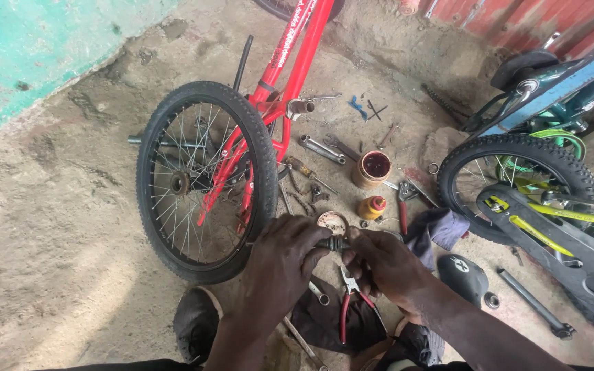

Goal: Adjusting the tension and components of a bicycle wheel axle using a wrench and pliers.

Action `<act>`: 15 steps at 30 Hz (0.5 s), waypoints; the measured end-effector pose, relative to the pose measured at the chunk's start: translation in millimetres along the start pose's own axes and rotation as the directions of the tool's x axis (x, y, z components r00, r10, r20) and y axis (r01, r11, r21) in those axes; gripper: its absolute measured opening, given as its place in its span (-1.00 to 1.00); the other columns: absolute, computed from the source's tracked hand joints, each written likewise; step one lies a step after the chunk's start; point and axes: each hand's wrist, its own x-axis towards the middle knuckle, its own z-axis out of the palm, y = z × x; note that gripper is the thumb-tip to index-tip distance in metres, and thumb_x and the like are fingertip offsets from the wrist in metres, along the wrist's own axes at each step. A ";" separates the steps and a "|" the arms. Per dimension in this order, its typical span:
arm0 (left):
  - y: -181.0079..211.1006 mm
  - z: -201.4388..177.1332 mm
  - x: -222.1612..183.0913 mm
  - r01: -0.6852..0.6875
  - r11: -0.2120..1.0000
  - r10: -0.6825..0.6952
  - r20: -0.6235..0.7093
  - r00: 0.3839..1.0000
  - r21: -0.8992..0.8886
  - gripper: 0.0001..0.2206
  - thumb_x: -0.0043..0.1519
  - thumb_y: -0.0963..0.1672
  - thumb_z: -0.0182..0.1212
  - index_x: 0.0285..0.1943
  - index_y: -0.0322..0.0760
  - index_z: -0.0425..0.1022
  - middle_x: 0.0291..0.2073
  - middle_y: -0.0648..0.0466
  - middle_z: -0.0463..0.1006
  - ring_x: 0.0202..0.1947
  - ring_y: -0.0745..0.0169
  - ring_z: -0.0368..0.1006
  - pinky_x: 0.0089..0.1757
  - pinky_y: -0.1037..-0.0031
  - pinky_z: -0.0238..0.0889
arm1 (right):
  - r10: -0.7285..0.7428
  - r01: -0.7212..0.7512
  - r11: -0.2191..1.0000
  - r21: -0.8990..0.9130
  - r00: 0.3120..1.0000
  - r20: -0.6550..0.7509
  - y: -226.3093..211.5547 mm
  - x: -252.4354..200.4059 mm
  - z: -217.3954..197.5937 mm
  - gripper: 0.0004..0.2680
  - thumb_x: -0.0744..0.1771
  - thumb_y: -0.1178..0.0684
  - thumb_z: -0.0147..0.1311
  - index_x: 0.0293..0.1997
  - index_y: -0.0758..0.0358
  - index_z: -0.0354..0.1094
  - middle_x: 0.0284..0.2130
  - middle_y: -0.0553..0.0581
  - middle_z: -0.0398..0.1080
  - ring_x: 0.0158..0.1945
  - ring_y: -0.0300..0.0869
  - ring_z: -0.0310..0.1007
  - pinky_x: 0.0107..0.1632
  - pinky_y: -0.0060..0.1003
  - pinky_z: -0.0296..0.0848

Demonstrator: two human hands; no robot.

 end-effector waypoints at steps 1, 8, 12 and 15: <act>-0.2 1.9 0.5 -0.002 1.000 0.002 0.000 1.000 0.001 -0.81 0.09 -0.20 0.33 -0.12 -0.23 0.57 -0.25 0.07 0.59 -0.24 0.13 0.50 -0.12 0.24 0.34 | -0.002 0.002 1.000 0.001 1.000 -0.001 2.0 3.1 0.3 -0.64 0.44 -0.15 -0.11 -0.32 0.42 0.39 -0.61 0.21 0.31 -0.68 -0.16 0.21 -0.63 -0.27 0.15; 6.5 -3.7 4.0 0.587 0.646 -0.684 -0.028 0.729 -0.488 -0.73 0.28 -0.10 0.22 -0.45 -0.37 0.58 -0.71 0.11 0.37 -0.72 0.39 0.17 -0.59 0.51 0.09 | -0.068 0.071 0.997 0.042 0.994 -0.081 18.6 11.3 -2.8 -0.68 0.47 -0.07 -0.17 -0.29 0.38 0.39 -0.56 0.18 0.30 -0.59 -0.17 0.21 -0.55 -0.27 0.20; -4.3 20.6 -3.6 0.594 0.139 -0.686 0.356 0.635 -0.792 -0.69 0.31 -0.11 0.08 0.11 -0.45 0.53 -0.28 -0.06 0.53 -0.29 0.25 0.47 -0.24 0.44 0.40 | -0.149 0.129 0.967 0.220 0.986 0.080 32.7 19.2 -5.0 -0.75 0.45 -0.01 -0.11 -0.20 0.41 0.39 -0.49 0.21 0.35 -0.52 -0.10 0.32 -0.49 -0.22 0.29; -6.7 26.4 -5.2 0.373 -0.040 -0.654 0.307 0.692 -0.927 -0.77 0.21 -0.22 0.25 0.02 -0.50 0.56 -0.32 -0.08 0.56 -0.36 0.22 0.42 -0.30 0.38 0.38 | -0.247 0.230 0.962 0.144 0.962 0.118 25.5 9.0 2.2 -0.83 0.42 0.03 -0.04 -0.20 0.33 0.40 -0.47 0.17 0.41 -0.50 -0.17 0.38 -0.49 -0.29 0.31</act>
